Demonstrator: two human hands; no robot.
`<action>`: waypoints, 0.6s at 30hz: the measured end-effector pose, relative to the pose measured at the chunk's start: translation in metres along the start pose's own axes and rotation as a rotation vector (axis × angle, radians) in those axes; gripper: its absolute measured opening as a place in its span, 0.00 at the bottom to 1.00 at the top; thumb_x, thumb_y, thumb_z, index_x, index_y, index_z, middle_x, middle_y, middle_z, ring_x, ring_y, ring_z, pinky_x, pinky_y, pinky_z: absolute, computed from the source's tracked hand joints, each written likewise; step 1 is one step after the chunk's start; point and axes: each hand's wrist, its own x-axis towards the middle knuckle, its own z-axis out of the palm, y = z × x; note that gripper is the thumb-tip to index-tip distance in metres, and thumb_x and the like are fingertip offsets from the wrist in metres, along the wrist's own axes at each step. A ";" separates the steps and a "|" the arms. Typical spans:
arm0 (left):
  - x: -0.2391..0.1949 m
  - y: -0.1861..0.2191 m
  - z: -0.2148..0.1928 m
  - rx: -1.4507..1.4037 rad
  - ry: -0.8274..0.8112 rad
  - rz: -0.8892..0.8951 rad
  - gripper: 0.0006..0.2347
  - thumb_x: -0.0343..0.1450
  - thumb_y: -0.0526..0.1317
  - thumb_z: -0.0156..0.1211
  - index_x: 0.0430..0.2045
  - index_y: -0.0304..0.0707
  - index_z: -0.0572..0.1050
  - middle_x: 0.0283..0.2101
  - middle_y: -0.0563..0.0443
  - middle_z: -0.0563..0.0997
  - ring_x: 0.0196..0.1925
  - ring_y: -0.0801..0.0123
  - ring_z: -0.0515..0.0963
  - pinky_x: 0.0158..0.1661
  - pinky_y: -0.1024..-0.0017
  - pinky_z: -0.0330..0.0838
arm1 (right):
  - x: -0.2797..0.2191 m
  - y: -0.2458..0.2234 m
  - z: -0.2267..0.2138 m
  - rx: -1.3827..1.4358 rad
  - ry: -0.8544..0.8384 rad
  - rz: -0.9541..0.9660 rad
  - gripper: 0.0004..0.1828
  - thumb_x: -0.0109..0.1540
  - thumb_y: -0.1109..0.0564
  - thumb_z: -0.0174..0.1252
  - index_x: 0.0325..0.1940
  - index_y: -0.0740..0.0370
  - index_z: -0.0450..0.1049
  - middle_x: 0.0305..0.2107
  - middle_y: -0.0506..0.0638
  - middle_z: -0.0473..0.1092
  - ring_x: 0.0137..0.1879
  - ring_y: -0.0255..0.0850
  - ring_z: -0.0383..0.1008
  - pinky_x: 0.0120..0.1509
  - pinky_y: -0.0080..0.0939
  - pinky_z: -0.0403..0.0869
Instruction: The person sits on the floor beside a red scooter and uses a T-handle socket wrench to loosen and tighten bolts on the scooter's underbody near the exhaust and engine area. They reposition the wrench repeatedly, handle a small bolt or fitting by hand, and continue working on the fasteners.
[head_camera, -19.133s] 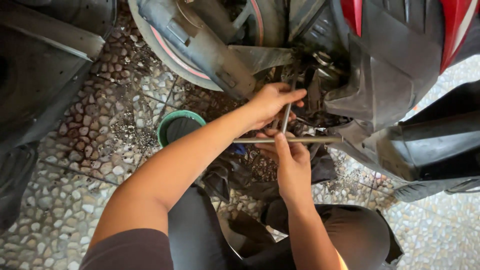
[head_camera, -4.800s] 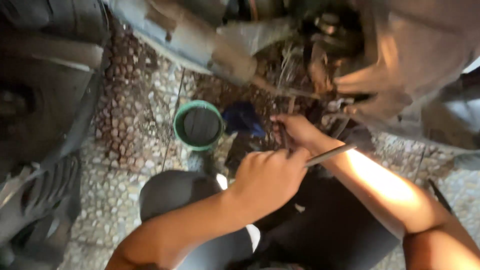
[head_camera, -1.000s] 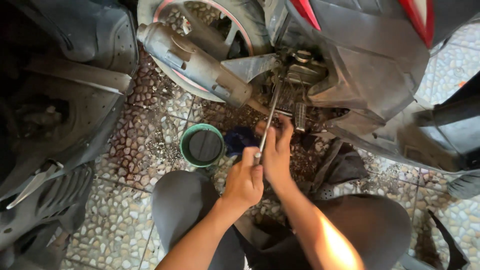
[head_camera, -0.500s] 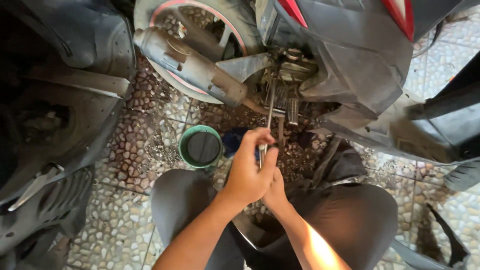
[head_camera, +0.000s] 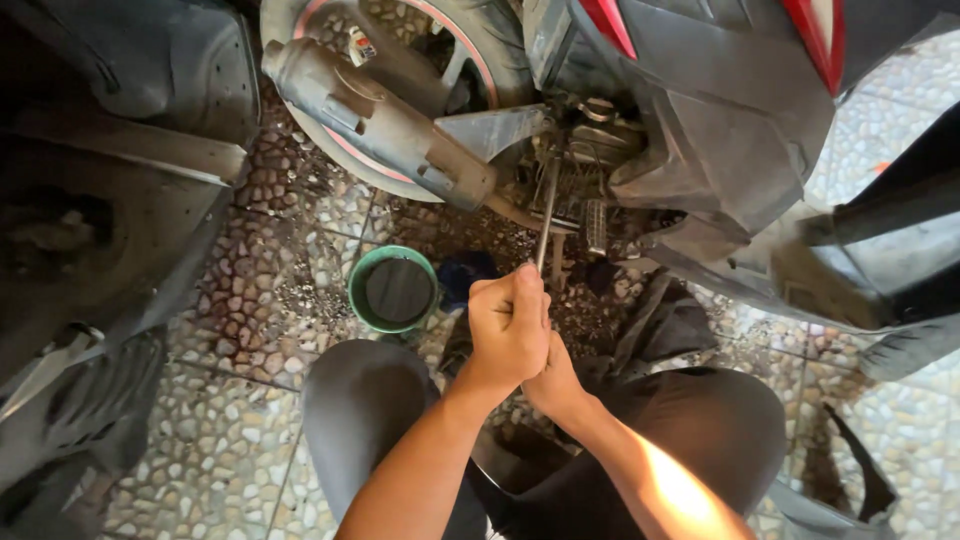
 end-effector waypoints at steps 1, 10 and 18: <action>0.001 0.003 0.003 -0.007 0.007 0.003 0.23 0.83 0.41 0.45 0.12 0.33 0.62 0.14 0.55 0.65 0.16 0.77 0.64 0.21 0.72 0.56 | 0.002 -0.009 -0.003 -0.008 -0.006 0.001 0.06 0.62 0.67 0.49 0.38 0.69 0.72 0.31 0.46 0.72 0.38 0.35 0.70 0.38 0.40 0.71; 0.022 0.001 -0.026 -0.647 0.688 -0.287 0.20 0.79 0.46 0.47 0.14 0.42 0.58 0.14 0.57 0.59 0.11 0.77 0.51 0.13 0.73 0.43 | 0.028 -0.112 -0.042 -0.779 -0.271 0.273 0.26 0.73 0.51 0.50 0.24 0.68 0.72 0.19 0.65 0.70 0.25 0.60 0.68 0.31 0.55 0.65; 0.019 -0.008 -0.030 -0.621 0.531 -0.218 0.22 0.79 0.48 0.49 0.13 0.43 0.55 0.15 0.57 0.56 0.11 0.74 0.51 0.13 0.72 0.44 | 0.030 -0.107 -0.032 -0.721 -0.241 0.038 0.17 0.65 0.49 0.60 0.28 0.65 0.75 0.17 0.64 0.69 0.25 0.64 0.69 0.27 0.56 0.67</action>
